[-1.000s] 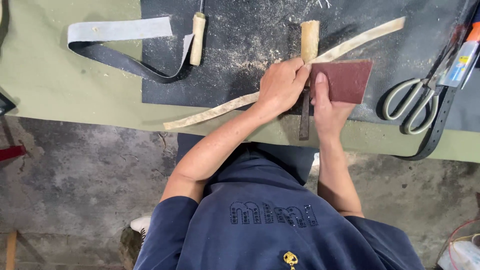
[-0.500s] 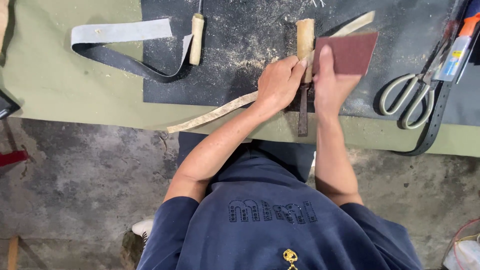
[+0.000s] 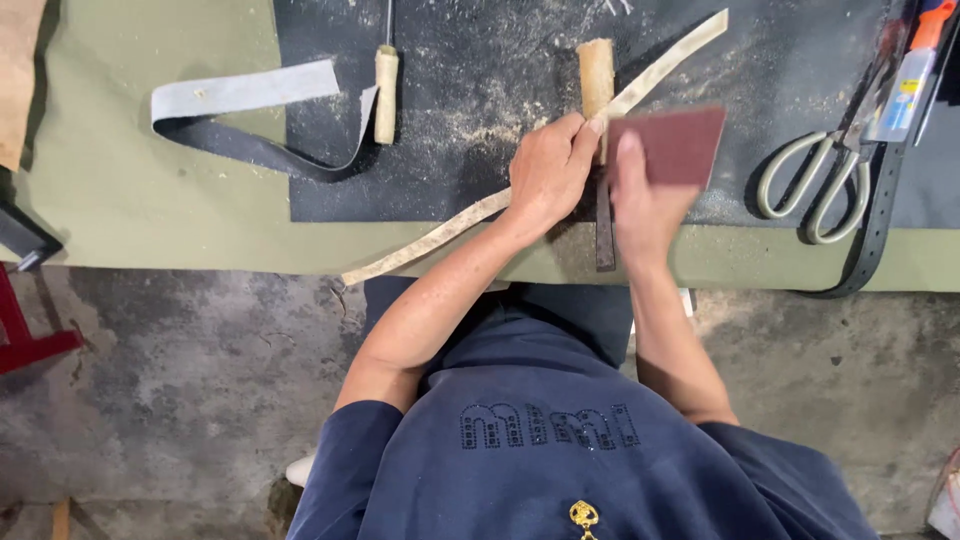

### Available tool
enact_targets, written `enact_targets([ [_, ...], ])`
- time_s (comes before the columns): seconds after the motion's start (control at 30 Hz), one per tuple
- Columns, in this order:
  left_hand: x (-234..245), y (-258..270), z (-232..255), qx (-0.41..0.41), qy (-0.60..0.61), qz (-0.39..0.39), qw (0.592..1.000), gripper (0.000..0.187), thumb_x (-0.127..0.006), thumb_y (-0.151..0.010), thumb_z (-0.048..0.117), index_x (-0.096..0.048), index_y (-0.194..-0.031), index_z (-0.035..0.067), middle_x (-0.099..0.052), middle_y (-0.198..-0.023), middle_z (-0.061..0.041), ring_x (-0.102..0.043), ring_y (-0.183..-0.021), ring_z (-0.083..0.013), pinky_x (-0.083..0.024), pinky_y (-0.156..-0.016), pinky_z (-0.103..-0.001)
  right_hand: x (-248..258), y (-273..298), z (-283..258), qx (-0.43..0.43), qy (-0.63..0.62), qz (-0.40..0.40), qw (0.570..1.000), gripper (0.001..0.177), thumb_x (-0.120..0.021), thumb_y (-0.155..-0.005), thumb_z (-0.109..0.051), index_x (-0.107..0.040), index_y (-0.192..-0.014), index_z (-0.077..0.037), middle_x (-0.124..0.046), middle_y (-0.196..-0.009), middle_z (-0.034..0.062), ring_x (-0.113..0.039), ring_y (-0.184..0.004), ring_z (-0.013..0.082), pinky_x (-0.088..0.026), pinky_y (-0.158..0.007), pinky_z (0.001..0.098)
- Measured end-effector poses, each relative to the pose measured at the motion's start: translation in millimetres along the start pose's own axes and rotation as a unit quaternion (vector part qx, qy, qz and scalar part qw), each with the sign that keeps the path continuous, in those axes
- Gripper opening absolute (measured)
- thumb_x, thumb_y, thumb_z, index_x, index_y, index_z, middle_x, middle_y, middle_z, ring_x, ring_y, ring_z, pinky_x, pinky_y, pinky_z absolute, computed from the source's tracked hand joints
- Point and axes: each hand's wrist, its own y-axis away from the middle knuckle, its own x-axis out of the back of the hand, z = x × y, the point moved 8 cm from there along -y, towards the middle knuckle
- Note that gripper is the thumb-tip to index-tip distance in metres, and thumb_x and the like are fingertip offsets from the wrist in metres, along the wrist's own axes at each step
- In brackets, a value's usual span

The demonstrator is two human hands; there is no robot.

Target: Sanding a thin strip of wood using a sanding block on a workbench

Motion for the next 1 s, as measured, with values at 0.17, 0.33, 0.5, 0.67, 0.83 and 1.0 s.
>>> enact_targets([
  [0.17, -7, -7, -7, 0.013, -0.016, -0.009, 1.0, 0.044, -0.038, -0.096, 0.046, -0.051, -0.074, 0.01, -0.068, -0.074, -0.016, -0.062, -0.073, -0.0387, -0.04, -0.062, -0.051, 0, -28, 26, -0.016, -0.006, 0.036, 0.999, 0.03, -0.076, -0.093, -0.032, -0.06, -0.105, -0.008, -0.062, -0.088, 0.0037, -0.059, -0.072, 0.0128, -0.054, -0.054, 0.0277],
  [0.33, -2, -8, -4, -0.017, -0.006, 0.014, 1.0, 0.041, -0.041, -0.098, 0.04, -0.042, -0.071, 0.009, -0.06, -0.065, -0.013, -0.055, -0.063, -0.0328, -0.036, -0.059, -0.048, 0, -25, 1, -0.028, -0.009, 0.024, 0.999, 0.027, -0.075, -0.093, -0.033, -0.063, -0.099, -0.01, -0.058, -0.076, -0.0016, -0.051, -0.056, 0.0076, -0.043, -0.041, 0.026],
  [0.5, -2, -6, -3, 0.015, 0.009, -0.018, 1.0, 0.041, -0.041, -0.096, 0.041, -0.057, -0.073, 0.012, -0.073, -0.074, -0.006, -0.063, -0.068, -0.0289, -0.041, -0.06, -0.046, 31, -8, 1, -0.088, 0.046, -0.008, 0.995, 0.045, -0.073, -0.093, -0.025, -0.051, -0.128, -0.009, -0.064, -0.113, 0.0065, -0.066, -0.102, 0.0185, -0.066, -0.083, 0.0341],
  [0.67, -5, -9, -6, 0.002, -0.017, -0.012, 1.0, 0.044, -0.038, -0.097, 0.046, -0.052, -0.076, 0.01, -0.069, -0.076, -0.015, -0.064, -0.079, -0.0386, -0.041, -0.064, -0.05, 11, -32, 16, -0.046, 0.038, 0.02, 0.998, 0.037, -0.077, -0.09, -0.03, -0.06, -0.116, -0.011, -0.068, -0.102, 0.0023, -0.064, -0.087, 0.012, -0.059, -0.07, 0.0287],
  [0.83, -8, -4, -8, 0.022, -0.013, -0.02, 0.999, 0.043, -0.039, -0.096, 0.047, -0.052, -0.076, 0.01, -0.069, -0.076, -0.015, -0.064, -0.082, -0.0392, -0.043, -0.066, -0.049, -4, -44, 3, 0.005, 0.085, 0.024, 0.996, 0.023, -0.074, -0.092, -0.03, -0.067, -0.1, -0.009, -0.069, -0.09, 0.0041, -0.065, -0.085, 0.0171, -0.06, -0.074, 0.0337],
  [1.0, 11, -1, 4, -0.008, 0.064, -0.012, 0.998, 0.041, -0.049, -0.097, 0.043, -0.065, -0.08, 0.01, -0.067, -0.073, -0.023, -0.069, -0.088, -0.0482, -0.052, -0.071, -0.054, 2, -13, 13, 0.1, 0.055, -0.003, 0.993, 0.004, -0.073, -0.102, -0.01, -0.069, -0.102, -0.01, -0.066, -0.082, 0.0049, -0.064, -0.063, 0.011, -0.049, -0.048, 0.0209],
])
